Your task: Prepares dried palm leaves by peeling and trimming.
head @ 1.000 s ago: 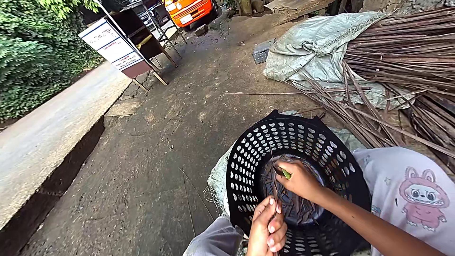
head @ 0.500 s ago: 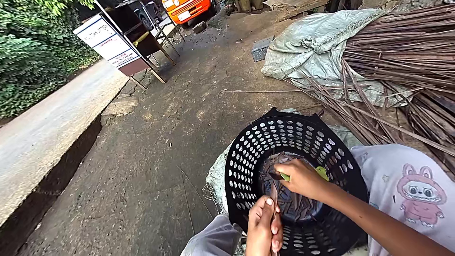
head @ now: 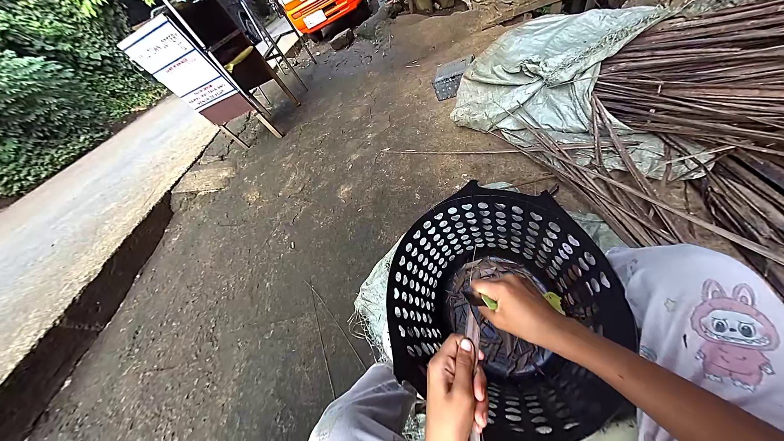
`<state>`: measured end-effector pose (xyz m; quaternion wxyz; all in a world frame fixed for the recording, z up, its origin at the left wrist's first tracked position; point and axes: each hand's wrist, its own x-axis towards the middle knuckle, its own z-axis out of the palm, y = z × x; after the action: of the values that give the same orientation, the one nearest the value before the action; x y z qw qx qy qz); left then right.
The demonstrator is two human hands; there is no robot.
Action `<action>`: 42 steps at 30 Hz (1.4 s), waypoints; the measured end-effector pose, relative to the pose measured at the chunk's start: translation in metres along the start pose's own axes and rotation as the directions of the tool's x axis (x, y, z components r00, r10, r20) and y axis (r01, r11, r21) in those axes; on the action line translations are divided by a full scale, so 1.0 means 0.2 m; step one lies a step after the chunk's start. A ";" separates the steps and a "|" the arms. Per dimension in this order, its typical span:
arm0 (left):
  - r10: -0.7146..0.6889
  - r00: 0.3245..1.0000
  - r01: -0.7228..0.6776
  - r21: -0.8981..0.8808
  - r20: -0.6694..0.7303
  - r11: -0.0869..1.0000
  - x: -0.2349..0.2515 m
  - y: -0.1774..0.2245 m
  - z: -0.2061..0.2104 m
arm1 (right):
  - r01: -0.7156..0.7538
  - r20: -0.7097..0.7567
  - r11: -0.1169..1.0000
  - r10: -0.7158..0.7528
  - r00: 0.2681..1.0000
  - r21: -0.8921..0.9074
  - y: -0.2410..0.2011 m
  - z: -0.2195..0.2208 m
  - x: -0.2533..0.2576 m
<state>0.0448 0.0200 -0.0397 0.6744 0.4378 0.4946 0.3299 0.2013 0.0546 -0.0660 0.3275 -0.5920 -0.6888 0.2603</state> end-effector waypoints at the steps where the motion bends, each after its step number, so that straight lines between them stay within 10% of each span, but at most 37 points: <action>1: -0.003 1.000 0.003 -0.010 0.010 1.000 0.00 0.00 0.00 | -0.066 -0.010 0.998 0.066 0.998 0.011 0.00 -0.01 0.03; 6: -0.024 0.999 0.027 -0.073 0.031 0.997 0.00 0.00 -0.02 | -0.340 -0.121 0.928 0.359 0.925 0.154 0.05 -0.12 0.15; 10: -0.022 0.997 0.030 -0.125 0.070 0.992 0.01 0.00 -0.03 | -0.128 0.049 0.938 0.119 0.992 0.322 0.06 -0.11 0.08; 15: -0.034 0.995 0.050 -0.170 0.096 0.984 0.00 0.00 -0.03 | -0.238 0.190 0.561 0.142 0.971 0.793 0.07 -0.11 0.06; 21: -0.055 0.992 0.070 -0.138 0.110 0.988 0.00 -0.01 0.00 | -0.379 0.280 0.389 0.287 0.916 0.840 0.00 -0.11 0.05; 30: -0.091 0.982 0.098 -0.035 0.165 0.995 0.04 0.00 -0.06 | -0.249 0.051 0.589 0.330 0.942 0.769 0.03 -0.09 0.03; 37: -0.113 0.979 0.164 -0.329 0.167 0.930 0.05 -0.02 -0.07 | 0.264 0.024 0.874 -0.299 0.954 0.408 0.09 0.01 -0.05; 42: -0.081 0.981 0.138 -0.347 0.174 0.928 0.04 -0.03 -0.08 | 0.445 0.059 0.879 -0.460 0.886 0.171 0.08 0.06 -0.07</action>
<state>0.0323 0.0282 -0.0498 0.7968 0.3041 0.3956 0.3407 0.2043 0.0442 -0.0877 0.3894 -0.3742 -0.8014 0.2572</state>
